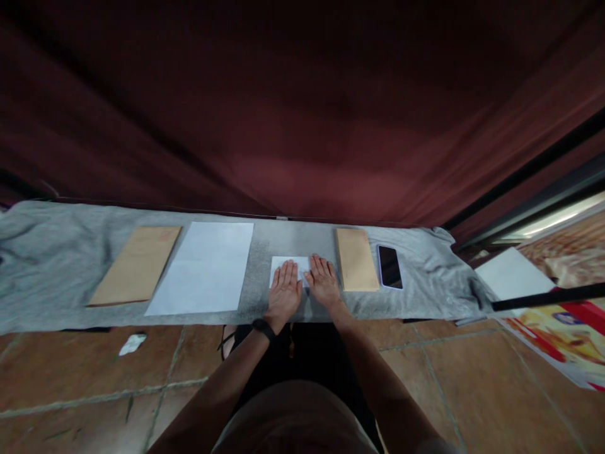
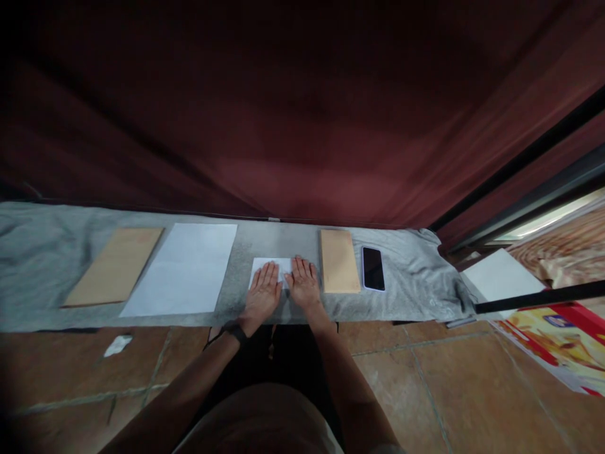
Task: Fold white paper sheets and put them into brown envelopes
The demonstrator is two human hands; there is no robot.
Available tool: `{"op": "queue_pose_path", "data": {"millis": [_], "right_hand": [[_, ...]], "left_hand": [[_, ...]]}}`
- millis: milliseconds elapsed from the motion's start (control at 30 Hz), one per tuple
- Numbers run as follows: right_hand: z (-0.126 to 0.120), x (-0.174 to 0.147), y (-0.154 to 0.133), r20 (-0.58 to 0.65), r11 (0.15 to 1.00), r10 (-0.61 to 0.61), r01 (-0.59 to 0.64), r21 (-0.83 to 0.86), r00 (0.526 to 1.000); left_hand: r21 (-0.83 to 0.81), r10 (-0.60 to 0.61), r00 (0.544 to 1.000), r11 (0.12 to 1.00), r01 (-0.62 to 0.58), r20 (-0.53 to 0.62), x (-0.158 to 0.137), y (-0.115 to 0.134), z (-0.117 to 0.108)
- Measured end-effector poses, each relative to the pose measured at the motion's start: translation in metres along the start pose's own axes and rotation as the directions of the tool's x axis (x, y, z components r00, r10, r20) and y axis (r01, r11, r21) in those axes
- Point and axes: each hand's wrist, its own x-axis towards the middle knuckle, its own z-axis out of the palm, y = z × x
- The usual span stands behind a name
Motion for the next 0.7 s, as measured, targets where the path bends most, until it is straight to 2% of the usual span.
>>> {"op": "queue_pose_path", "data": {"millis": [133,400,700], "right_hand": [[0.002,-0.002,0.000,-0.026,1.000,-0.017,0.017,-0.004,1.000],[-0.003,-0.001,-0.001,-0.026,1.000,-0.011,0.011,0.010,1.000],[-0.003,-0.012,-0.039,0.056,0.991,-0.081,0.074,0.108,0.995]], "left_hand": [[0.033,-0.017,0.999,0.999,0.015,0.046,0.004,-0.001,0.000],[0.053,-0.004,0.999,0.999,0.001,0.049,0.009,-0.015,-0.007],[0.058,0.014,0.993,0.998,-0.020,0.115,0.009,-0.018,-0.008]]}}
